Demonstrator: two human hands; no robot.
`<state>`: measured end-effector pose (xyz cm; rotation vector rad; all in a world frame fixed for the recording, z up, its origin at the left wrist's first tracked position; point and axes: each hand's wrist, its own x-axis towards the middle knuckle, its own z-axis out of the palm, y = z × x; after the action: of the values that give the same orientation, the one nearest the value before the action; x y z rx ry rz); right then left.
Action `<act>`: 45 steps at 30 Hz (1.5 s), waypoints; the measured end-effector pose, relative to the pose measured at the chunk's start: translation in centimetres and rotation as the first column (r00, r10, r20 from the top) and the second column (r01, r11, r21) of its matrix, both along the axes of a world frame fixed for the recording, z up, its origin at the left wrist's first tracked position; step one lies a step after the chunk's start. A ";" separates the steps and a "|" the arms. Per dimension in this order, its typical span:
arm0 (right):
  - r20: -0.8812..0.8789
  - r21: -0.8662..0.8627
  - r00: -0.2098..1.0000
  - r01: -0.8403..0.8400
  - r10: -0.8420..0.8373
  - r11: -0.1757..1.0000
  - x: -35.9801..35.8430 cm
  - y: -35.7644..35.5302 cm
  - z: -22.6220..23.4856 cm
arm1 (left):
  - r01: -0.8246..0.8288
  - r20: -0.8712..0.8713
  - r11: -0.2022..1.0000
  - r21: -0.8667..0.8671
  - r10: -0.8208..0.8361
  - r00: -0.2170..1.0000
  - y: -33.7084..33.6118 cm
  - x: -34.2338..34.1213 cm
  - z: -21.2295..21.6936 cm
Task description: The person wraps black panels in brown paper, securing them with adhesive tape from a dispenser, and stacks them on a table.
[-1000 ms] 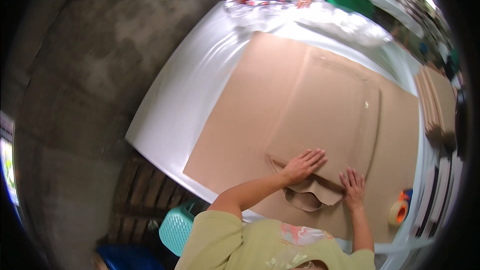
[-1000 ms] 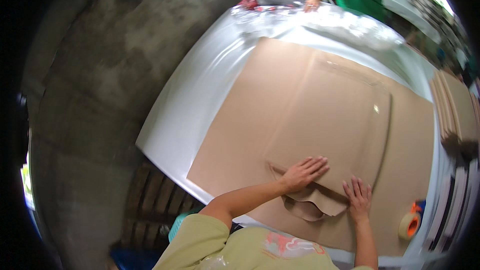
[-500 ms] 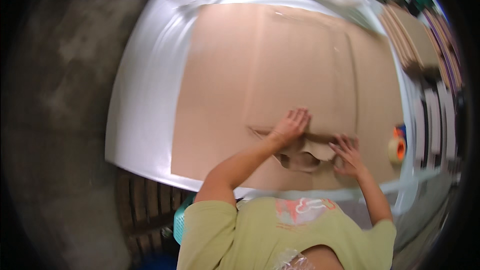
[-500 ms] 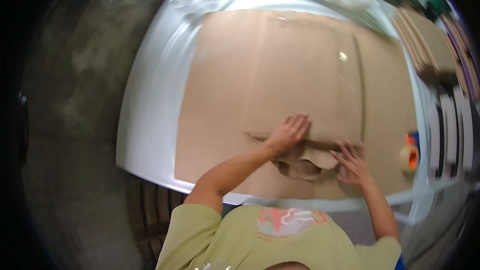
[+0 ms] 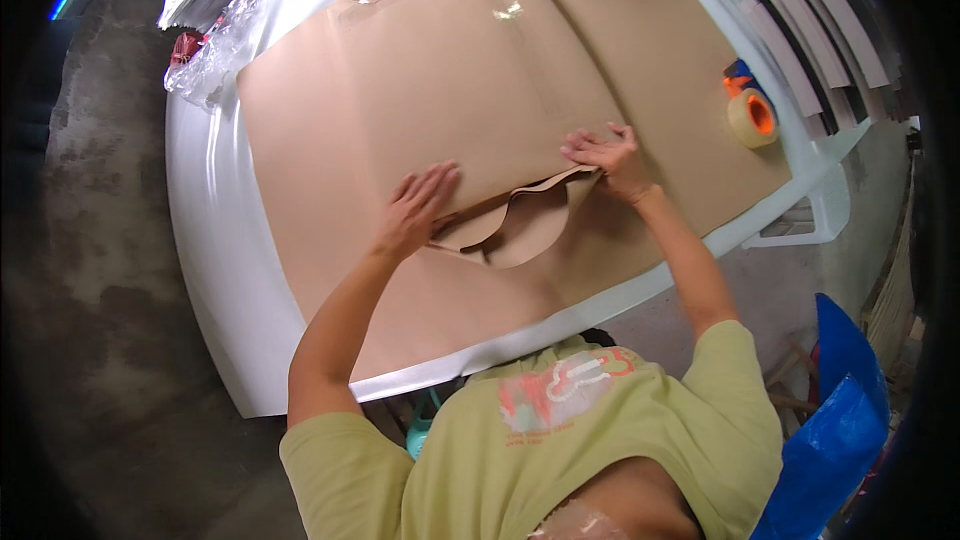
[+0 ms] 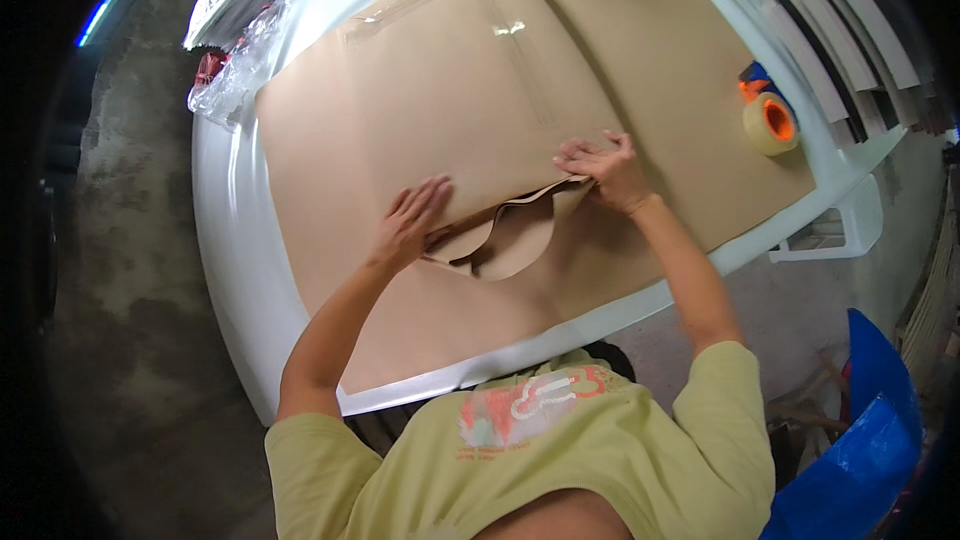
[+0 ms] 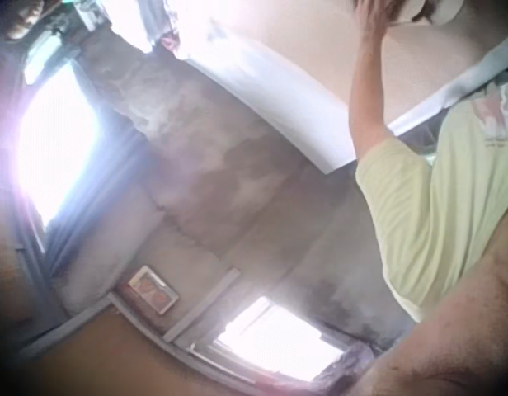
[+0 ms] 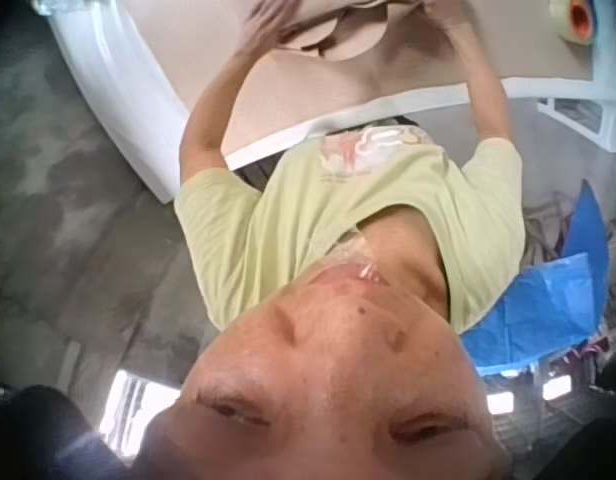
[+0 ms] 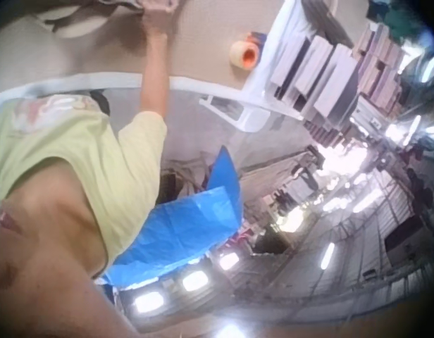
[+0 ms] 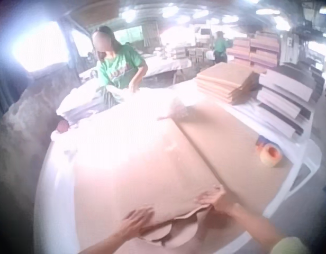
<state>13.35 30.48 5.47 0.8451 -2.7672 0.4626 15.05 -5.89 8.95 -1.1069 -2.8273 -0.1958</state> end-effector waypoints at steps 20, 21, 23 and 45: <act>0.690 -0.531 0.715 0.393 0.113 0.751 -3.5 1.6 1.5 | -0.491 0.263 0.663 0.565 0.419 0.869 1.8 1.7 -1.9; 0.697 -0.539 0.709 0.420 0.107 0.730 -3.4 1.5 1.5 | -0.539 0.331 0.630 0.560 0.426 0.842 1.5 1.5 -2.2; 0.686 -0.546 0.724 0.447 0.072 0.709 -3.1 1.1 1.6 | -0.579 0.451 0.589 0.564 0.368 0.813 1.0 1.3 -2.0; -0.080 -0.289 0.983 -0.181 0.165 0.940 0.4 -3.7 0.6 | -0.788 -0.089 0.615 -0.038 0.783 0.616 16.6 -0.1 -5.1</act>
<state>13.76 26.78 6.08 1.0110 -2.4964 0.8466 14.95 10.69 3.90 0.2252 -2.9555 0.0277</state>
